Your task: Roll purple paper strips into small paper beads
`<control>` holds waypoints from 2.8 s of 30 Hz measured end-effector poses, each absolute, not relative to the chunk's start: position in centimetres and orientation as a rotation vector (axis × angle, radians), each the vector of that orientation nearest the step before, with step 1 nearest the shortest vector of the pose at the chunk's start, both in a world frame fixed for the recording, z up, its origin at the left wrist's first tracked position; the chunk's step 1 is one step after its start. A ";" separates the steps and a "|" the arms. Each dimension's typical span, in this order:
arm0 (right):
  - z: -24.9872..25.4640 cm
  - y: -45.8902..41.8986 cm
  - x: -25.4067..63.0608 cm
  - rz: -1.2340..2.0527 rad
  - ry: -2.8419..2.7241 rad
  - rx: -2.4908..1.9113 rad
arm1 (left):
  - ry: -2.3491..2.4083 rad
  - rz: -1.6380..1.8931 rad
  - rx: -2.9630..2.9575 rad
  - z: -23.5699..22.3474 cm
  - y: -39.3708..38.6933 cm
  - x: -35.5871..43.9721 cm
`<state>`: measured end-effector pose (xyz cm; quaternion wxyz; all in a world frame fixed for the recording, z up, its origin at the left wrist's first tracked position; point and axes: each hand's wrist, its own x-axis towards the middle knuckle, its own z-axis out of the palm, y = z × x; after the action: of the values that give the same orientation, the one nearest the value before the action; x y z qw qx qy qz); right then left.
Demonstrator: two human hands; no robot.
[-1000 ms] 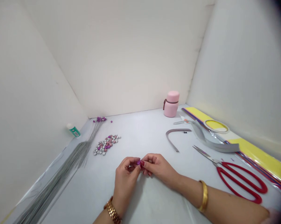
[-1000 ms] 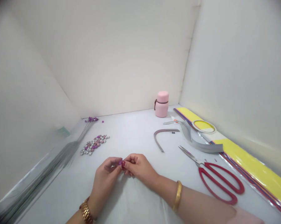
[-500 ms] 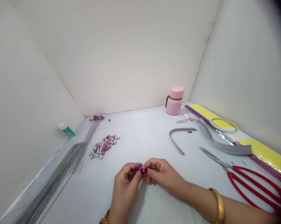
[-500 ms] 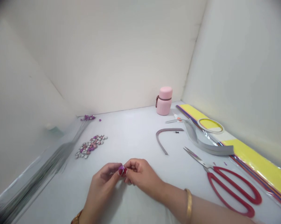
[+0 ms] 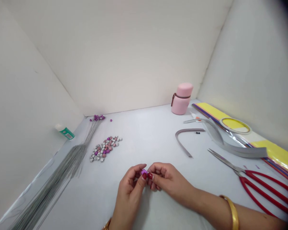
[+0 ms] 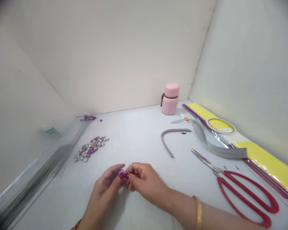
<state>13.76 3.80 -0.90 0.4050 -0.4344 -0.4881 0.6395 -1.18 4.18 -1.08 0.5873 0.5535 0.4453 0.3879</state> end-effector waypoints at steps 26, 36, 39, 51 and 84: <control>-0.9 3.8 14.0 1.601 -1.341 -1.089 | 1.031 0.926 1.174 -1.0 3.8 -0.9; -0.7 3.5 14.1 1.444 -1.496 -1.146 | 1.003 0.939 1.036 -1.1 4.2 -0.7; -0.7 3.5 14.2 1.449 -1.496 -1.144 | 1.058 0.973 1.056 -1.1 4.3 -0.9; -1.1 3.7 14.1 1.554 -1.347 -1.123 | 1.161 0.907 1.013 -0.5 4.5 -1.2; -0.8 4.0 14.4 1.651 -1.192 -1.106 | 1.123 0.961 0.921 -0.4 4.3 -1.1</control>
<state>14.44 3.95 -0.80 0.4006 -0.4374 -0.4713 0.6527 -1.06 4.33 -0.43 0.6442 0.4046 0.4933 0.4219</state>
